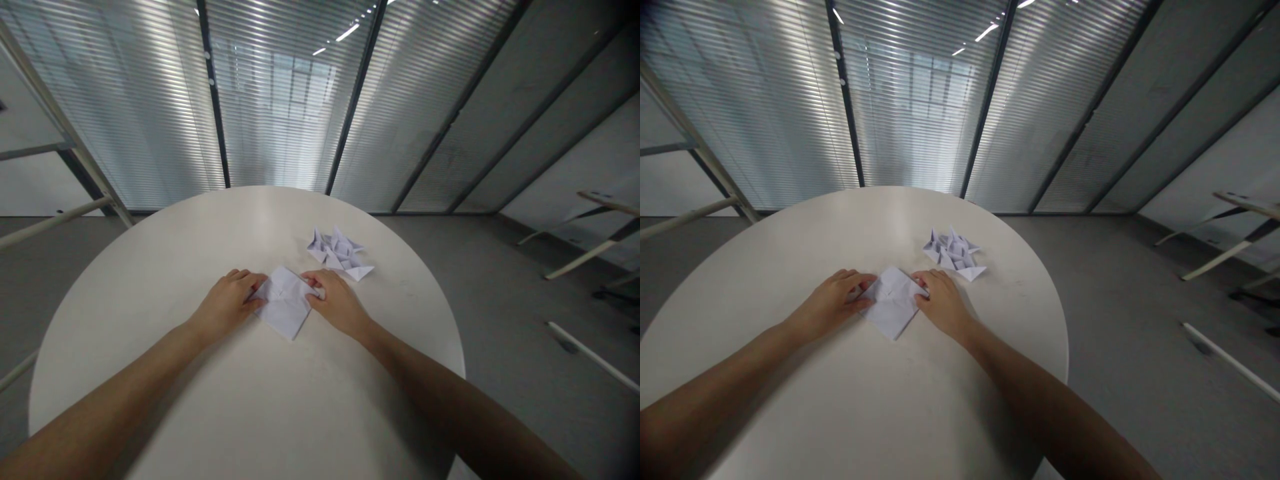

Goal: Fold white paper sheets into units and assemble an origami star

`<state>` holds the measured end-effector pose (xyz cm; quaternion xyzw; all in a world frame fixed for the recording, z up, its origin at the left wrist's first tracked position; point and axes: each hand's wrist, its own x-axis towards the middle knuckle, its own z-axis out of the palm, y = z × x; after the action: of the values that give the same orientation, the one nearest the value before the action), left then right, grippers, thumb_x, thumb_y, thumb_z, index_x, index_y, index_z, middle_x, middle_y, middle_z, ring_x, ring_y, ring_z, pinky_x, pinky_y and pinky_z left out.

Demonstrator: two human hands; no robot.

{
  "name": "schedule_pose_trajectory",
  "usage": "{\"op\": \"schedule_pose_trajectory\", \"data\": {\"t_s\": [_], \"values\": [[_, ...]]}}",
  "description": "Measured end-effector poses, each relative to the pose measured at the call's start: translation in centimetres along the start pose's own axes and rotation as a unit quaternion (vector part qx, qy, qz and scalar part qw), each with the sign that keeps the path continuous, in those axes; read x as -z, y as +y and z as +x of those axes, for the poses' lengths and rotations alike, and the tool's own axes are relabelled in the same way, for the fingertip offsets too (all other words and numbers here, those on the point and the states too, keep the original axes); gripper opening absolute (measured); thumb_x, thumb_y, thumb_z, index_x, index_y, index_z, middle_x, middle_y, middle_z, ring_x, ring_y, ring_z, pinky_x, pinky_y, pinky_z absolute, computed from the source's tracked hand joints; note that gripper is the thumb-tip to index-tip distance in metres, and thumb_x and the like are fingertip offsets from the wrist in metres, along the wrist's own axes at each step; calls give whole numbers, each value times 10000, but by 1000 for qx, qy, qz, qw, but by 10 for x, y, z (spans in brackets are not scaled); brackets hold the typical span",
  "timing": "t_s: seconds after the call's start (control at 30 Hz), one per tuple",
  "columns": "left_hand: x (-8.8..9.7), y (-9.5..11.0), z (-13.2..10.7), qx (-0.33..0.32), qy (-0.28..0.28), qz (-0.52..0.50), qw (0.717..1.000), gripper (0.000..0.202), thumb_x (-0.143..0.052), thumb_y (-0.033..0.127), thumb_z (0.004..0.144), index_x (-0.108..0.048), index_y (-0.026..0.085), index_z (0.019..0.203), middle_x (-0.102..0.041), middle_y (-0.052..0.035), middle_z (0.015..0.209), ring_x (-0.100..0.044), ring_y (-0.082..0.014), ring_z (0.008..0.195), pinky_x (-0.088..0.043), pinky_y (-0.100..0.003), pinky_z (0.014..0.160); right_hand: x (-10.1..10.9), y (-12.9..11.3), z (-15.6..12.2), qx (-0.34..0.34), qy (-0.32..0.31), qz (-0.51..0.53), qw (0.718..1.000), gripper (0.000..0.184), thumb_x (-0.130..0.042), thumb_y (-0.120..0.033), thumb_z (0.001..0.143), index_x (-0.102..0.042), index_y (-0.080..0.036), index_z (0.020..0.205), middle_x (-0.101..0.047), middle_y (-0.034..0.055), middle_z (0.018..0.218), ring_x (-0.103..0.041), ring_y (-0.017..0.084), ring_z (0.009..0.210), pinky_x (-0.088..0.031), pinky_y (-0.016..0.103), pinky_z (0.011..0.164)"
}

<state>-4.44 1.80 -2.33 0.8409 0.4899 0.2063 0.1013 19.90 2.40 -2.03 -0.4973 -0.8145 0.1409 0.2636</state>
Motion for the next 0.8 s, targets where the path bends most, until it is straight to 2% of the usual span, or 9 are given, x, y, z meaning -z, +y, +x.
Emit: {"op": "schedule_pose_trajectory", "data": {"t_s": [0.33,0.4,0.5,0.6,0.8], "values": [[0,3,0,47,-15,-30,998,334,-561,282,800,-593,217,1125,-633,-38,826,-567,-198,778,-433,-313,704,-1,2,0,19,0,-9,1000,322,-573,-63,733,-611,-152,1039,-604,30,865,-535,163,835,-403,312,824],[1,4,0,57,-22,-32,998,287,-557,274,797,-608,209,1073,-624,-31,794,-559,-191,768,-418,-298,685,-1,2,1,23,-1,-13,1000,296,-583,-62,737,-621,-148,1017,-608,33,857,-536,164,828,-401,310,814],[3,5,0,40,-37,-25,998,127,-538,247,806,-625,196,883,-613,-22,754,-538,-180,755,-394,-280,663,0,1,1,23,-11,-23,999,183,-603,-67,749,-646,-138,913,-623,44,845,-543,168,821,-399,305,790],[5,6,-1,12,-35,-13,999,98,-524,211,812,-595,185,749,-599,-17,721,-520,-175,741,-378,-273,652,1,1,0,29,-26,-29,999,83,-607,-82,776,-655,-147,791,-636,40,804,-551,169,808,-400,297,763],[7,8,-2,-32,-36,-23,999,154,-509,98,768,-631,190,743,-614,-13,734,-524,-168,763,-393,-265,685,1,6,-1,73,-26,-18,997,189,-590,-26,776,-699,-178,802,-667,23,824,-561,156,821,-412,287,788]]}}
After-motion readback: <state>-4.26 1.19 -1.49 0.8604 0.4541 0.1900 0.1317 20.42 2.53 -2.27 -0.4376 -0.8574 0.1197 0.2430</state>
